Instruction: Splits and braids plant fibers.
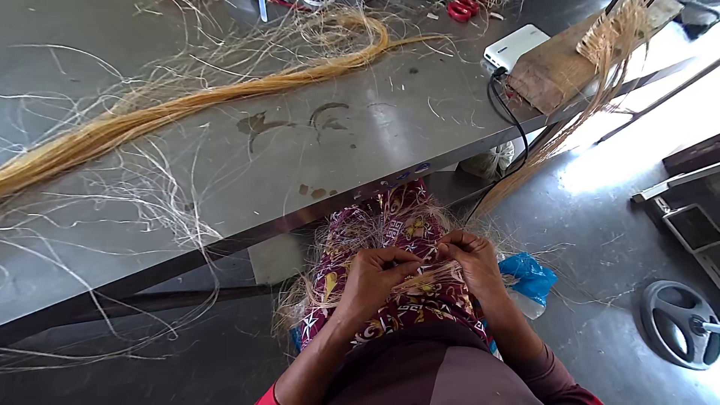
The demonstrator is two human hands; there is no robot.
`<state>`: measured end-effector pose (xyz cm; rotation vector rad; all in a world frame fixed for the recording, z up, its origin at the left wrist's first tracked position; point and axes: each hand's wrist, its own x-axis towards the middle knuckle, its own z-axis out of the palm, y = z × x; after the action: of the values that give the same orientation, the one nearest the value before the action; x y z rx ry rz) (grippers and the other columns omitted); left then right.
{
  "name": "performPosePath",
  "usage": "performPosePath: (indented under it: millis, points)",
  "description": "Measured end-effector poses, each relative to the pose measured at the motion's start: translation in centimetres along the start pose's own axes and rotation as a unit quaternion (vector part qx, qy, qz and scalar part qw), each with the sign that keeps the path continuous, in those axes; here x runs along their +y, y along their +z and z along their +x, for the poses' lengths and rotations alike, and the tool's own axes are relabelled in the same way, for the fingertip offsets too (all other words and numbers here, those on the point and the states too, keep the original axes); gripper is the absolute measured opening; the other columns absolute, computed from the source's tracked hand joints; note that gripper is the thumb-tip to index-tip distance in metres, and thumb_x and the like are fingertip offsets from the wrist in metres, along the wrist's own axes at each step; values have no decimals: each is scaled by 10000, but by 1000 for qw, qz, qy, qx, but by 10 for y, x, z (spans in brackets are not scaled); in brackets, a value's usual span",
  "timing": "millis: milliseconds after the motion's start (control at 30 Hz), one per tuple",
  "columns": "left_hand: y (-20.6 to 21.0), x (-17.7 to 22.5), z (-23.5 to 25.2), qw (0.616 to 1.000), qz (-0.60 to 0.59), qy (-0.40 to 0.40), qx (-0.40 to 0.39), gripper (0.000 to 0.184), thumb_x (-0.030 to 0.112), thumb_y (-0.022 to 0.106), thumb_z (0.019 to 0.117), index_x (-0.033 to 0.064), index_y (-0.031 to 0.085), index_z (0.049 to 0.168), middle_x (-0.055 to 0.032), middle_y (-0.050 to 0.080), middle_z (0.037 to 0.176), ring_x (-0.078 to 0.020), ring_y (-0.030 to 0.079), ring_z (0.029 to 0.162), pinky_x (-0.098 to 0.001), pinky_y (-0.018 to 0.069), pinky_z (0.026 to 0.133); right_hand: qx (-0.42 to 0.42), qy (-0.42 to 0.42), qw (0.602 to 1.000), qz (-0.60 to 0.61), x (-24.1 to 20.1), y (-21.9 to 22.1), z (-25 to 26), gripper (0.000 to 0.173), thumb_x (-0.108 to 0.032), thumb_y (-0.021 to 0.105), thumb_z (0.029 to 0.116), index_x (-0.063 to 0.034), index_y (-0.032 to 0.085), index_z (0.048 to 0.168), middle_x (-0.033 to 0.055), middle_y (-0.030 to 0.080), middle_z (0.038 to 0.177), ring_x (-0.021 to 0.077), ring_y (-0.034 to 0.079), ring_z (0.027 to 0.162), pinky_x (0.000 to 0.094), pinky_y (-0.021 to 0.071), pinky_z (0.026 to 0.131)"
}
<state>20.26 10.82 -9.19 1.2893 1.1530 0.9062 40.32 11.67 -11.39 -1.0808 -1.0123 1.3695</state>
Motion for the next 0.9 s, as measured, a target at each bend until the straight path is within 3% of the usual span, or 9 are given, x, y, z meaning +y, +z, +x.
performPosePath:
  millis: [67,167,233,333,467,633,900]
  points:
    - [0,0,0,1000,-2,-1,-15,73,34,727,889,85,770,916,93,727,795,41,633,690,-134,522,664,-3,5,1000,0,-1,0,0,152,86,636,910,-16,737,859,-12,724,758,32,680,708,205,582,745]
    - [2,-5,2,998,3,45,-36,50,58,729,895,84,768,915,103,708,808,60,594,683,-113,491,641,-40,81,993,73,2,1,0,173,67,609,930,-30,718,839,-3,715,726,54,683,680,230,589,724]
    - [5,-8,2,997,12,75,-18,46,65,745,889,72,762,931,97,710,817,61,611,696,-108,507,646,-62,135,983,106,2,4,-1,190,60,594,939,-35,706,818,-1,704,710,63,673,657,239,588,709]
    - [11,-3,0,998,8,57,29,162,49,772,846,71,703,990,111,689,768,48,611,655,-115,504,613,-77,170,976,114,1,9,-2,209,73,577,947,-34,697,814,-1,704,704,63,675,646,235,592,693]
    - [11,-3,1,997,12,62,55,227,31,769,839,53,703,1056,119,680,752,55,605,637,-108,505,608,-78,181,975,101,-2,13,-2,199,80,584,946,-32,695,825,-1,704,703,54,673,645,223,586,686]
    - [12,-14,2,990,36,122,66,109,69,745,885,40,762,988,72,729,832,62,635,710,-108,529,669,-77,177,977,90,-2,14,-2,184,76,596,942,-26,693,823,-6,699,694,51,667,639,218,581,681]
    - [16,-19,4,989,31,126,74,44,62,759,872,53,772,913,64,717,837,48,647,744,-117,541,697,-69,185,977,76,-3,12,-1,191,90,601,924,-34,686,806,-14,690,680,40,655,622,206,571,661]
